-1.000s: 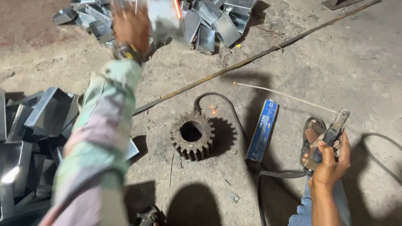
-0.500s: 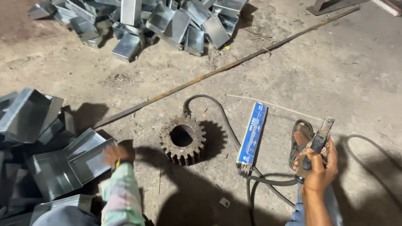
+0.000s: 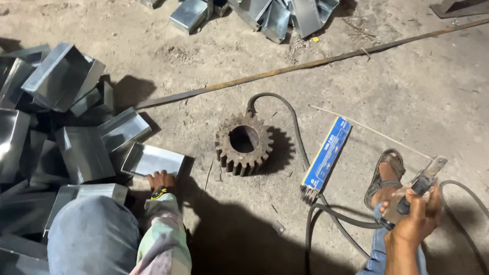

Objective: The person welds small metal boxes using an electrode holder. They position the metal piece on a large gear, apply the welding arc to various points, and move the boxes between a pile and the work area.

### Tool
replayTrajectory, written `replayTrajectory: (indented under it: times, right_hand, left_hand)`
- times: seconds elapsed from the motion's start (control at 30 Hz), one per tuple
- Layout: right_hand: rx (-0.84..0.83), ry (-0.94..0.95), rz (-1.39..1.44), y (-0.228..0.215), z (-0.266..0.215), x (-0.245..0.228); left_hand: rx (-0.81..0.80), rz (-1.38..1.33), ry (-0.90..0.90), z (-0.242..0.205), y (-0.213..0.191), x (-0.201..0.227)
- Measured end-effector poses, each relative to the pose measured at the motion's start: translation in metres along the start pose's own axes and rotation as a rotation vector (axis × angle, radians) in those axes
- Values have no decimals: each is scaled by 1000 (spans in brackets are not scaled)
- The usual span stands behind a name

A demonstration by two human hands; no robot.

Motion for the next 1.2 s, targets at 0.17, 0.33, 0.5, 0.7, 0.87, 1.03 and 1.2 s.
replayTrajectory:
  times: [0.17,0.33,0.5,0.7,0.87,1.03,1.2]
  right_hand:
    - [-42,-2,21,9,-1,-4]
    - [-42,63,20,13,-6,-4]
    - [-37,56,-51,11,-4,0]
    - [-59,69,-110,14,-10,2]
    - [-100,54,-158,16,-10,-2]
    - [-129,32,-203,21,-10,-7]
    - [-125,51,-252,22,-15,-4]
  left_hand:
    - [176,-167,-44,31,-29,31]
    - [784,-1194,-389,63,-126,8]
    - [177,-2381,-541,105,-136,76]
    - [-166,-2459,-641,133,-114,187]
    - [-62,-2226,-700,120,-93,178]
    - [-43,-2120,-884,59,-73,129]
    - [239,-2110,-1049,-4,-45,77]
Point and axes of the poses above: each hand's wrist, its own z-axis towards the middle knuckle, its own y-axis out of the palm, x = y × z, the point moved 9 cm from there along z, towards the middle knuckle, and after that the axes turned 13 degrees about x, right-handed, at the moved point
